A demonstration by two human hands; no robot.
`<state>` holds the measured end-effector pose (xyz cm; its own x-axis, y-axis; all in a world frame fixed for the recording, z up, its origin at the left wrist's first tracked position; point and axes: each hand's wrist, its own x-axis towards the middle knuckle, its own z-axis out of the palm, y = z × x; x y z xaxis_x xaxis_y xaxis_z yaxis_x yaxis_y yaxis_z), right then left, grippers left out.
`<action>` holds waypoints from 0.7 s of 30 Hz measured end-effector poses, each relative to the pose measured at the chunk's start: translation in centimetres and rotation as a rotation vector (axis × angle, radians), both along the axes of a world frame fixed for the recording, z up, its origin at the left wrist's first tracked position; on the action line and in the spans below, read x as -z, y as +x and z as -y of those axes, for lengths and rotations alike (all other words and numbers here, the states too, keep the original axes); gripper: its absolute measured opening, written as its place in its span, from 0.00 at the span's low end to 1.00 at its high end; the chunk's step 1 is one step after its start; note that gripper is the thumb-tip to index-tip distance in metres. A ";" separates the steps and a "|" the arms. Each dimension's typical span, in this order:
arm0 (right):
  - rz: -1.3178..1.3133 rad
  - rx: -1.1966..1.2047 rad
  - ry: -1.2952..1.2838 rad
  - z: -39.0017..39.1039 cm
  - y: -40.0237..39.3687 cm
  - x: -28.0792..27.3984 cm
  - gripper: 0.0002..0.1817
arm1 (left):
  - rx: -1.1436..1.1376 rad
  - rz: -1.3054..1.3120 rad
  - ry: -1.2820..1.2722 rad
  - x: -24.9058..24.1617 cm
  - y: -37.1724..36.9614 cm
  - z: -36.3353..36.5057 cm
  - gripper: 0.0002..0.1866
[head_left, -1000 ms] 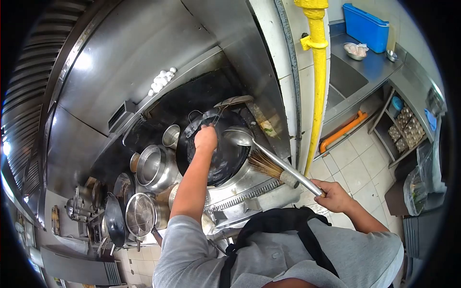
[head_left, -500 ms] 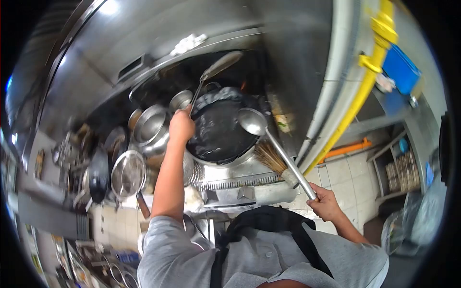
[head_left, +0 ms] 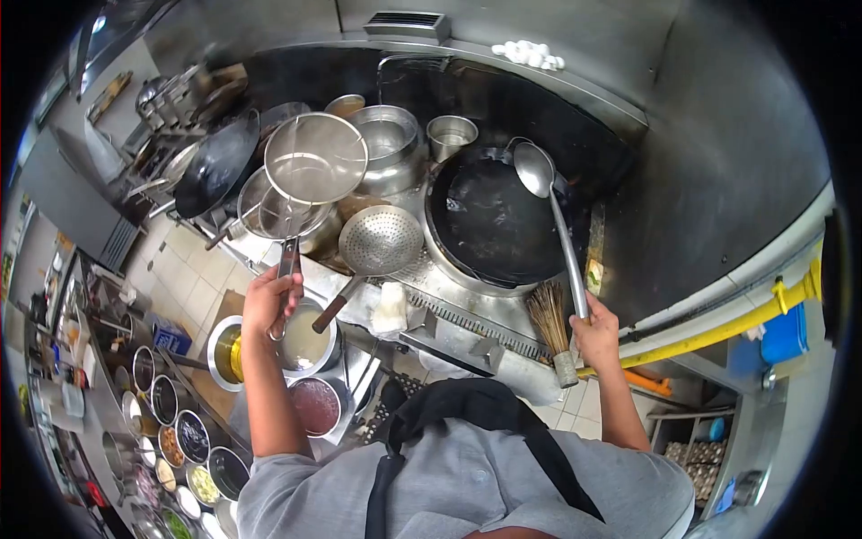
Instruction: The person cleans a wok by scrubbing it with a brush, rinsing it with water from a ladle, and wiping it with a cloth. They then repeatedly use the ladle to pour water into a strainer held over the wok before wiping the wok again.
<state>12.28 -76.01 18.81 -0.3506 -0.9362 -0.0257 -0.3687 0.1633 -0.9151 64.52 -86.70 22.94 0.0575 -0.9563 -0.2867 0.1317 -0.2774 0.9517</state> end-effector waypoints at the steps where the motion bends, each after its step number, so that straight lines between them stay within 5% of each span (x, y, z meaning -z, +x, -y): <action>1: 0.061 -0.003 0.033 0.7 1.0 -1.1 0.29 | -0.047 -0.011 0.021 0.5 1.1 -0.4 0.09; 6: 0.179 -0.084 0.081 6.5 5.0 -3.6 0.29 | -0.141 -0.164 -0.001 3.3 5.0 -0.1 0.12; 10: 0.214 -0.208 0.116 13.0 10.0 -6.8 0.27 | -0.173 -0.238 0.034 5.5 6.5 1.4 0.24; 12: 0.217 -0.321 0.153 18.4 12.3 -7.7 0.23 | -0.225 -0.230 0.024 5.6 6.4 1.6 0.17; 15: 0.343 -0.352 0.247 29.1 17.1 -7.6 0.05 | -0.152 -0.108 0.000 5.3 7.0 0.9 0.07; 19: -0.111 -0.383 0.462 42.6 24.7 -5.3 0.12 | -0.234 -0.084 0.008 2.7 7.6 0.1 0.08; 21: -0.062 -0.327 0.479 47.2 27.7 -2.7 0.15 | -0.271 -0.025 0.042 0.7 7.7 -0.9 0.09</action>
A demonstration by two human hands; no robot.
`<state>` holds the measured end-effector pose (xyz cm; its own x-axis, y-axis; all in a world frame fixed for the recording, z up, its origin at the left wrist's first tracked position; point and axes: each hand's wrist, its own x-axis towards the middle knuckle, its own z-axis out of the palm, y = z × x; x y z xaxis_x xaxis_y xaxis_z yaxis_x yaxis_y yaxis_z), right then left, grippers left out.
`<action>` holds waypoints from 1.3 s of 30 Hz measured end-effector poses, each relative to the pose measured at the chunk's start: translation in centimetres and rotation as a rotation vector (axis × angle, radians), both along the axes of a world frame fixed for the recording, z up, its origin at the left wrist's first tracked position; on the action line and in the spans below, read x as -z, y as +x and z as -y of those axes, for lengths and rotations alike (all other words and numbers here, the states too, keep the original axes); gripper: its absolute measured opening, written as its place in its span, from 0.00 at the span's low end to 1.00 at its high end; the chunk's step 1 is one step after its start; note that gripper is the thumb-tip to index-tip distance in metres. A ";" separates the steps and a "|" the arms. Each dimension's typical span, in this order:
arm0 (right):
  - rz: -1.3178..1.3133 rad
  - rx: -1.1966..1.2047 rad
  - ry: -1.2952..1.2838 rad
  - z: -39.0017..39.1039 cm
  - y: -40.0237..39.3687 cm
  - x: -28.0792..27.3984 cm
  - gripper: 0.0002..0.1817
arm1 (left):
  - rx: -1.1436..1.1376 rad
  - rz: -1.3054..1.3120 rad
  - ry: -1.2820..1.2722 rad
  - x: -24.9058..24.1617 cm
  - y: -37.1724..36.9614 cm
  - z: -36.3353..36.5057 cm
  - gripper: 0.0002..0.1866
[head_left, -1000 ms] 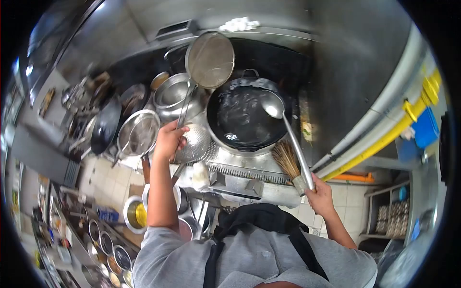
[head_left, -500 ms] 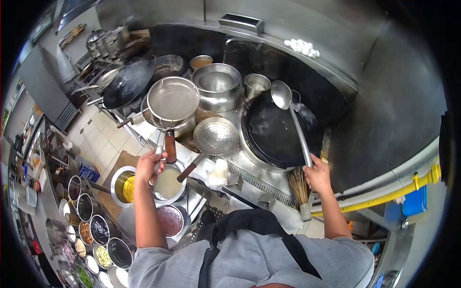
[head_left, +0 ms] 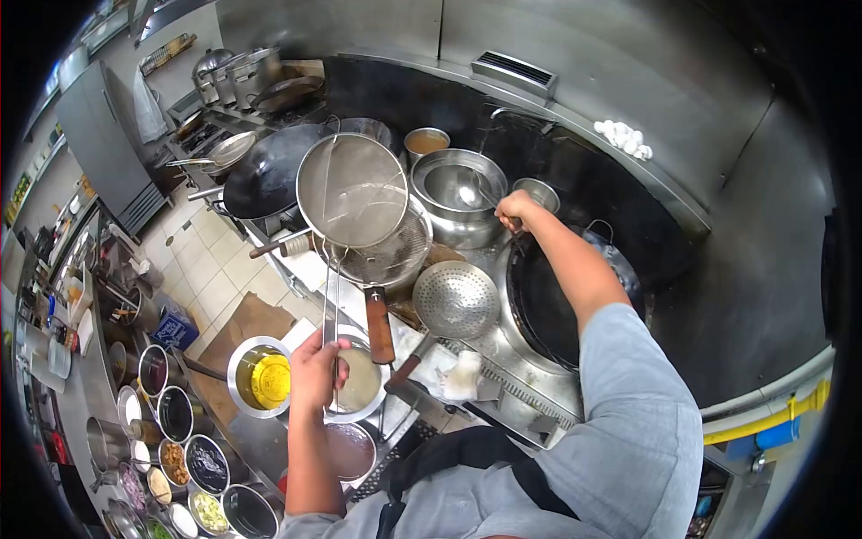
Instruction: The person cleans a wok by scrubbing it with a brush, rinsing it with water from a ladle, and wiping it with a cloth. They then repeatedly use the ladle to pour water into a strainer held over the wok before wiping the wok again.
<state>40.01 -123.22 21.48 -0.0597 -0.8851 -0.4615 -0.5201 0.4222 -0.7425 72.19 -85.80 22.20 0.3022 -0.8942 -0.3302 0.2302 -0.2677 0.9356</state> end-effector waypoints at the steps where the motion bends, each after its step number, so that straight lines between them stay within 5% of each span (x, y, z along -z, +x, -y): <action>1: 0.026 0.032 0.027 2.0 1.2 1.3 0.15 | -0.005 0.010 0.004 -0.1 0.3 -0.5 0.09; 5: 0.296 0.156 0.138 6.4 3.4 4.8 0.14 | -0.034 0.077 -0.011 0.6 1.6 -2.8 0.08; 8: 0.778 0.274 0.517 7.0 3.5 5.4 0.13 | -0.102 0.103 -0.024 0.9 0.9 -3.4 0.07; 9: 0.788 0.274 0.518 6.9 3.4 5.8 0.13 | -0.144 0.120 -0.022 0.6 0.6 -3.4 0.07; 11: 1.265 0.372 0.514 7.2 2.2 7.5 0.12 | -0.177 0.148 -0.023 0.2 0.5 -3.3 0.07; 15: 1.505 0.303 0.555 5.4 -1.6 9.1 0.10 | -0.130 0.115 -0.063 -0.2 0.4 -3.3 0.08; 29: 1.567 0.236 0.470 -13.6 -19.8 -5.1 0.15 | 0.141 0.270 -0.071 -1.5 -13.5 1.7 0.08; 35: 1.476 0.297 0.387 -25.8 -28.2 -9.6 0.11 | 0.399 -0.112 -0.027 0.9 -23.3 4.1 0.10; 39: 0.408 0.196 -0.109 -34.8 -28.9 -11.0 0.03 | 0.544 -0.354 0.077 1.6 -27.7 3.2 0.15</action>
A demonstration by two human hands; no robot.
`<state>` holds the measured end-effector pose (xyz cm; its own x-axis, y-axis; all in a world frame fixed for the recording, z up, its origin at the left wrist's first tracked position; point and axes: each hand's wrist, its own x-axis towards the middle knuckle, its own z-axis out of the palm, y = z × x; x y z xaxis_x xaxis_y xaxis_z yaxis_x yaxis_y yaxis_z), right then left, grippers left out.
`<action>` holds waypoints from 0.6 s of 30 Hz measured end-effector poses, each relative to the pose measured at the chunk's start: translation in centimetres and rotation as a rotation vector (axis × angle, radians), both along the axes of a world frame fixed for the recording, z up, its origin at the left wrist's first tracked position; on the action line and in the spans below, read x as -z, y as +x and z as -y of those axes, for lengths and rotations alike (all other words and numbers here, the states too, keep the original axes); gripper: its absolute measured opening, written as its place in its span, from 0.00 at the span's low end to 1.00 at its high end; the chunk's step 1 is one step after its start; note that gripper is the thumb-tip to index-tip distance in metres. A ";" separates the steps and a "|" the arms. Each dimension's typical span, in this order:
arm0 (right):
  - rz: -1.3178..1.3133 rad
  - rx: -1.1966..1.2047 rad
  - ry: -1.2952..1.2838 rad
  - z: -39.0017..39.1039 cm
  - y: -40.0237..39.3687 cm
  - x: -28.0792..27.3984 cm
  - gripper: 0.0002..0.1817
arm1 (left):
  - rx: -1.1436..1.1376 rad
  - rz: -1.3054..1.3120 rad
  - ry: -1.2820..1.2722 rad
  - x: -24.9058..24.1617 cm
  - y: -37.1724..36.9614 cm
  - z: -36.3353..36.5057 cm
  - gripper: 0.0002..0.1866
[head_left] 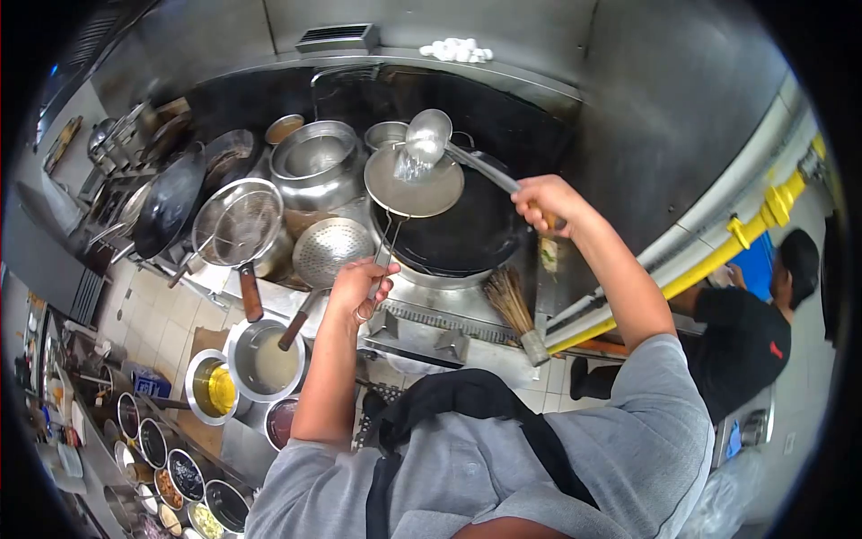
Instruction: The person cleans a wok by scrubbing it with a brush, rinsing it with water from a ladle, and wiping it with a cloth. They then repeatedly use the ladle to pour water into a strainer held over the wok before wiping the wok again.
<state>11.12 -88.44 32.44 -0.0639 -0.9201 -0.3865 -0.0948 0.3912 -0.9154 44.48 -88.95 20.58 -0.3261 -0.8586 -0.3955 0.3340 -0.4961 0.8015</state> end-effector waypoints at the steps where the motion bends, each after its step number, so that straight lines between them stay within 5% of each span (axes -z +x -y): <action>1: -0.160 -0.040 -0.056 -1.8 -0.8 0.1 0.02 | 0.061 -0.038 0.044 -0.1 -0.9 -0.3 0.20; 8: -0.545 -0.028 -0.205 -11.8 -3.1 -2.3 0.29 | 0.145 -0.090 0.091 1.2 -3.6 -2.8 0.25; 10: -1.097 -0.130 -1.115 -12.3 -5.5 1.8 0.28 | 0.163 -0.110 0.068 1.3 -3.6 -3.2 0.25; 13: -0.248 0.156 -0.291 -15.0 -2.3 4.0 0.27 | 0.209 -0.123 0.025 1.1 -3.3 -3.9 0.22; 18: -0.038 0.255 -0.245 -14.2 0.2 8.3 0.22 | 0.175 -0.090 0.045 0.1 -2.1 -4.9 0.16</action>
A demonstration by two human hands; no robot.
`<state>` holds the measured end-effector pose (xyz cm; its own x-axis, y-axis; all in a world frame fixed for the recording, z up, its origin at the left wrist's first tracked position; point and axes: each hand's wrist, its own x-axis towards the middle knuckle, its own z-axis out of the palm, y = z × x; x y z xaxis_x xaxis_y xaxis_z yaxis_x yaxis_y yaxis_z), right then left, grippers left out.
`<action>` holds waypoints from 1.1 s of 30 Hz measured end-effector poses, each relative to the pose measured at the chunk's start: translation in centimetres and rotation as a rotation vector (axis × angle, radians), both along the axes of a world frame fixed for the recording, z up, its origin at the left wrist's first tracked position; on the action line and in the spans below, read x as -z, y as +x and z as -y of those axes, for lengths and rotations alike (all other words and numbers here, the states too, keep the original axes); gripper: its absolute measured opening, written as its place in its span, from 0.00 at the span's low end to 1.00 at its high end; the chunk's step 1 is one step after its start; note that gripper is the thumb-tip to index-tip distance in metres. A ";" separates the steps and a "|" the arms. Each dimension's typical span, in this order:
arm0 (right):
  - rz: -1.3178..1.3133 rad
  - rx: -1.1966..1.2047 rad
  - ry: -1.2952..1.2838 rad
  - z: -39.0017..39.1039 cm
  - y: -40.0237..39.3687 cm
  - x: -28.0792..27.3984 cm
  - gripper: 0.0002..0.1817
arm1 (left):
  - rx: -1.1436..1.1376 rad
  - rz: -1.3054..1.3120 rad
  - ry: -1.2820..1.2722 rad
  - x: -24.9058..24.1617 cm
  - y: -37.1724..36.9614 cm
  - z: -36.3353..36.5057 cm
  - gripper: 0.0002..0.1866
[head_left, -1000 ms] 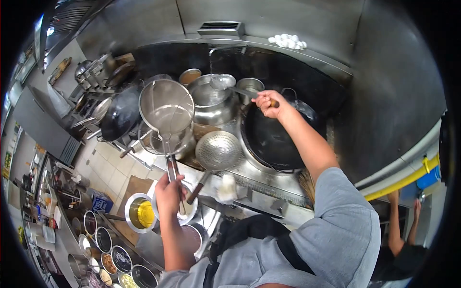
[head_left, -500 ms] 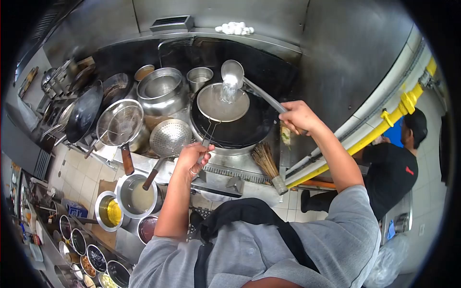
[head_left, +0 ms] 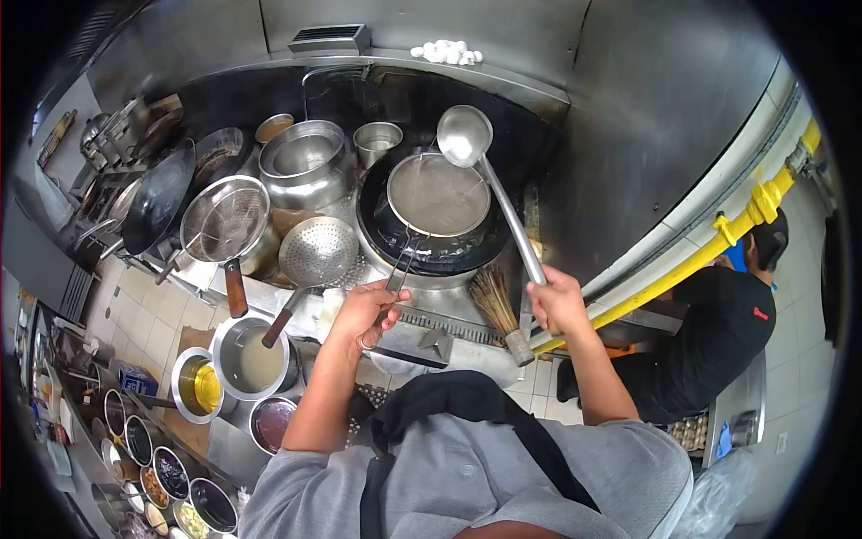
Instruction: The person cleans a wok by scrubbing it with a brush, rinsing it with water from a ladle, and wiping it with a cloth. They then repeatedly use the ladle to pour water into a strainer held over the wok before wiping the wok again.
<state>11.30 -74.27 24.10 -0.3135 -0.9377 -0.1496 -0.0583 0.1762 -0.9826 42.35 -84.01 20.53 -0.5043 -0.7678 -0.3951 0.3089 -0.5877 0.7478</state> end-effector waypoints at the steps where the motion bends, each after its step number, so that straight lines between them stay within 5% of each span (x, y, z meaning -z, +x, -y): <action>1: 0.026 -0.006 0.052 1.1 -0.4 0.3 0.20 | -0.003 -0.029 0.004 0.3 0.3 0.0 0.15; 3: -0.099 -0.004 0.069 2.9 -0.4 1.2 0.16 | -0.002 -0.040 0.047 1.0 0.5 0.1 0.14; 6: 0.044 0.039 0.046 3.6 -0.7 0.7 0.12 | -0.005 -0.042 0.095 2.4 0.3 0.3 0.14; 8: 0.712 -0.085 0.055 3.6 -3.4 0.8 0.13 | 0.014 -0.102 0.130 3.2 1.2 0.3 0.14; 12: -0.140 0.052 0.064 4.3 -0.8 0.4 0.17 | -0.001 -0.073 0.159 2.4 1.3 1.7 0.17; 20: 0.074 0.207 -0.131 -4.1 -3.4 0.3 0.28 | 0.078 0.193 -0.149 -0.2 -1.6 6.2 0.11; 22: 0.057 0.229 -0.122 -6.2 -4.2 0.7 0.27 | 0.137 0.565 -0.465 -1.3 -1.9 7.1 0.11; 24: -0.029 0.242 -0.060 -8.3 -4.7 0.4 0.27 | -0.043 0.965 -1.258 2.1 -0.6 9.9 0.13; 26: -0.174 0.275 -0.135 -9.2 -4.6 2.0 0.26 | 0.007 0.968 -1.193 -2.7 -1.9 8.2 0.15; 29: -0.255 0.243 -0.195 -9.4 -3.7 2.3 0.28 | 0.051 0.893 -0.786 -2.7 -2.3 9.3 0.14; 33: -0.457 0.189 -0.168 -7.4 -3.4 6.3 0.27 | -0.071 0.836 -0.763 0.2 -1.8 8.1 0.12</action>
